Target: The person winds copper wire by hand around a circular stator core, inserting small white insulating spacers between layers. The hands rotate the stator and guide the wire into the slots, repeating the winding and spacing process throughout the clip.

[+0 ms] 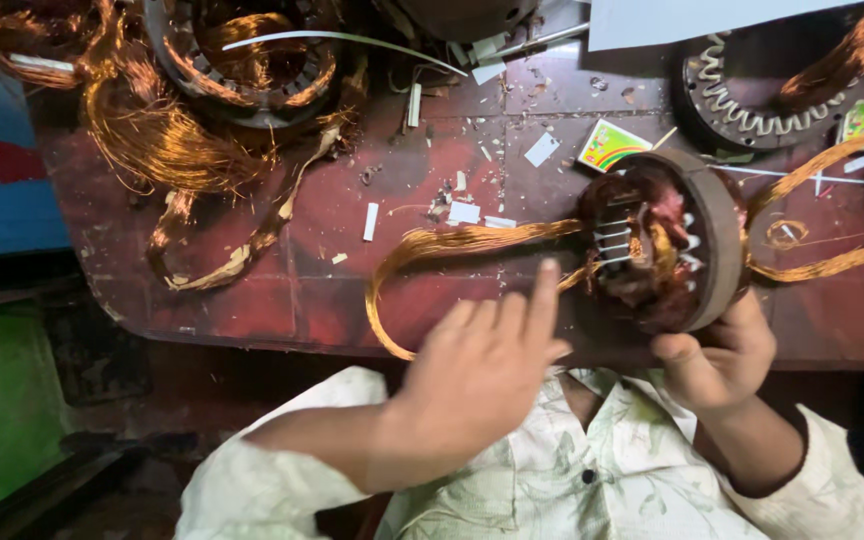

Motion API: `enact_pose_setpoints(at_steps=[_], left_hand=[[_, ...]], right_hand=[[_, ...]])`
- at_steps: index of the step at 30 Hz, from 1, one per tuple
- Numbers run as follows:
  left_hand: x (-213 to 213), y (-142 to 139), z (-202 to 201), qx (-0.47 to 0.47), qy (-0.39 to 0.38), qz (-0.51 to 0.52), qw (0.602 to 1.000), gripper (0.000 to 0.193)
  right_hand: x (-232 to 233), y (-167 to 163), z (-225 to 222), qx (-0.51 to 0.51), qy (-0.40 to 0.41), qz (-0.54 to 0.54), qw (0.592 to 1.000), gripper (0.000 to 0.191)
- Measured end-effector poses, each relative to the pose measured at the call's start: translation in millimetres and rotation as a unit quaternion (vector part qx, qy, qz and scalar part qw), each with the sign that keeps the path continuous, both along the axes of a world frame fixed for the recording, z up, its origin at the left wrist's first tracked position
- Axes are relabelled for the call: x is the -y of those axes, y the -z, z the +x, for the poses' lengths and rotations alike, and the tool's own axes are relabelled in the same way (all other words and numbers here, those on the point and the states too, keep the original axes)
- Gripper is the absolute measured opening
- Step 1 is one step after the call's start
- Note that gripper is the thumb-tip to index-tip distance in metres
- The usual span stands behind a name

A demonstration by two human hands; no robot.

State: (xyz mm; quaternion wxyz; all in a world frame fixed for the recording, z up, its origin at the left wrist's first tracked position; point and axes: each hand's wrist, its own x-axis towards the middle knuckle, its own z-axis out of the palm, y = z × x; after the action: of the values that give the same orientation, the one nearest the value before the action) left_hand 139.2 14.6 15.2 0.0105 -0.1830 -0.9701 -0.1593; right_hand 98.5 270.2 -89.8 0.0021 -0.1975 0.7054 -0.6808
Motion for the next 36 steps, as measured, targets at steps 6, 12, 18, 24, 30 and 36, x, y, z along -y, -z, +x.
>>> enact_pose_setpoints(at_steps=[6,12,18,24,30,36], left_hand=[[-21,26,-13,0.014,0.003,-0.042,0.999,0.059],[29,7,-1,0.122,-0.004,0.101,0.987,0.028],[50,-8,6,0.263,0.065,0.252,0.929,0.012],[21,8,-16,0.181,0.151,0.532,0.813,0.012],[-28,44,-34,0.141,-0.138,0.791,0.578,0.012],[-17,53,-50,0.043,-0.142,0.429,0.891,0.017]], right_hand=[[-8,-2,-8,-0.021,-0.022,0.044,0.999,0.067],[-15,2,-9,-0.008,-0.011,0.07,0.997,0.066],[-11,5,-12,-0.033,-0.012,0.055,0.998,0.068],[-6,-4,-10,-0.024,-0.016,0.068,0.997,0.071],[-7,-5,-14,-0.01,-0.043,0.042,0.998,0.072],[7,-36,-30,-0.079,-0.183,0.115,0.973,0.073]])
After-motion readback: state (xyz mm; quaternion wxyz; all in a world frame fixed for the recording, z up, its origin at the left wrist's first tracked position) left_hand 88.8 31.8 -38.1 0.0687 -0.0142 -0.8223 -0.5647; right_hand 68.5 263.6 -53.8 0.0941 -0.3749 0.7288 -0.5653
